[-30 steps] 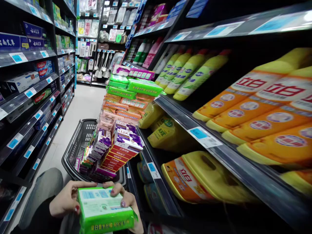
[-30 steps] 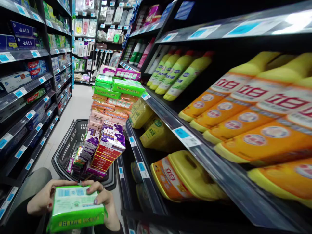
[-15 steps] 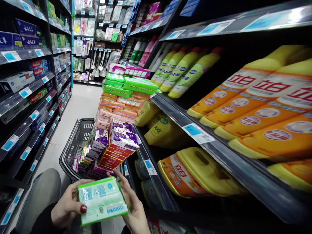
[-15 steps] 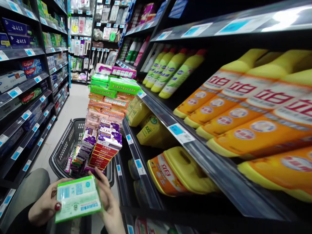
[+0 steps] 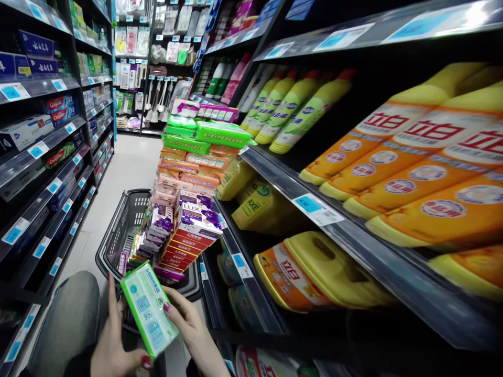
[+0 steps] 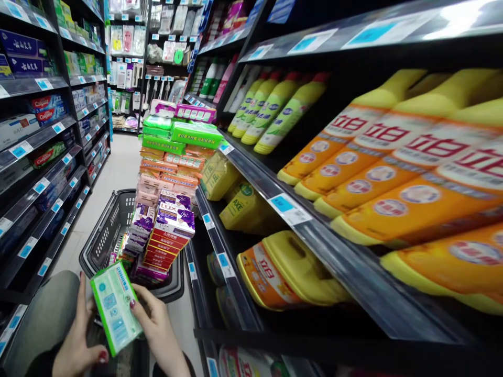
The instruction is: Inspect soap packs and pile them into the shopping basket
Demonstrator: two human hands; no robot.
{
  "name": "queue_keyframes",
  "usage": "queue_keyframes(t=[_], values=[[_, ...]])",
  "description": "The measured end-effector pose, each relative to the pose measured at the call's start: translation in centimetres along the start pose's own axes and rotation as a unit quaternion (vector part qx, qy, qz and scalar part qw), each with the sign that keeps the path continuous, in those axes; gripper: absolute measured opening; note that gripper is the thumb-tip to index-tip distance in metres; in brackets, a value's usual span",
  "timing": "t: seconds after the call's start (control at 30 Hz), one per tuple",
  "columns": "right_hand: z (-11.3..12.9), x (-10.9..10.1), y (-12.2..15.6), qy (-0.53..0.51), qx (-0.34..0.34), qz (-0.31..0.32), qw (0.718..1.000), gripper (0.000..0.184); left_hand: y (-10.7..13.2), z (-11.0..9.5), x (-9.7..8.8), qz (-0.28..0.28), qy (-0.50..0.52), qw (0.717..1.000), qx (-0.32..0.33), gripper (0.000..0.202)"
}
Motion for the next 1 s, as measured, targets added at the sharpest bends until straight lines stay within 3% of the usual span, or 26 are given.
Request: queue_keyframes(t=[0.1,0.23,0.4,0.47,0.53,0.6,0.63,0.67,0.73,0.83,0.9,1.0], values=[[0.8,-1.4,-0.6,0.061,-0.025,0.086,0.994,0.046,-0.8,-1.6,-2.8,0.104,-0.002,0.994,0.03,0.136],[1.7,-1.4,-1.2,0.117,-0.059,0.201,0.971,0.04,-1.1,-4.4,-5.2,0.188,-0.178,0.963,0.071,0.106],[1.8,-0.5,-1.0,0.185,-0.1,0.231,0.95,0.038,-0.9,-7.5,-5.4,0.196,-0.17,0.962,-0.085,0.071],[1.9,0.2,-0.9,0.245,-0.091,0.264,0.928,0.037,-1.4,-8.0,-4.6,0.233,-0.286,0.921,-0.125,0.07],[2.2,0.8,-0.8,0.302,-0.073,0.277,0.909,0.034,-2.1,-7.9,-3.6,0.311,-0.423,0.84,-0.137,0.069],[2.4,1.1,-0.8,0.326,-0.054,0.246,0.911,0.026,-3.1,-7.6,-2.8,0.384,-0.507,0.76,-0.132,0.052],[2.3,1.0,-0.9,0.318,-0.045,0.211,0.923,0.022,-3.6,-7.6,-2.7,0.4,-0.527,0.737,-0.137,0.044],[2.0,0.7,-0.8,0.293,-0.036,0.171,0.94,0.02,-4.2,-7.7,-2.8,0.401,-0.528,0.734,-0.15,0.04],[0.8,-0.6,-0.8,0.212,-0.018,0.078,0.974,0.025,-5.6,-8.6,-3.5,0.364,-0.49,0.77,-0.185,0.033],[-2.5,-3.1,-0.3,0.099,0.012,-0.039,0.994,0.042,-8.5,-10.3,-5.0,0.248,-0.475,0.821,-0.197,0.031],[-5.0,-4.3,0.1,0.064,0.048,-0.092,0.993,0.05,-11.3,-10.4,-5.5,0.175,-0.529,0.81,-0.182,0.039],[-8.1,-4.5,1.0,0.017,0.092,-0.132,0.987,0.058,-16.0,-8.3,-5.1,0.12,-0.615,0.762,-0.164,0.035]])
Point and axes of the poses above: each hand's wrist, its own y-axis away from the middle knuckle, its own x-axis out of the palm, z = x × y, the point moved 1 cm from there along -y, towards the middle knuckle, and after that the axes turned 6 degrees about y, right-handed, at the moved point
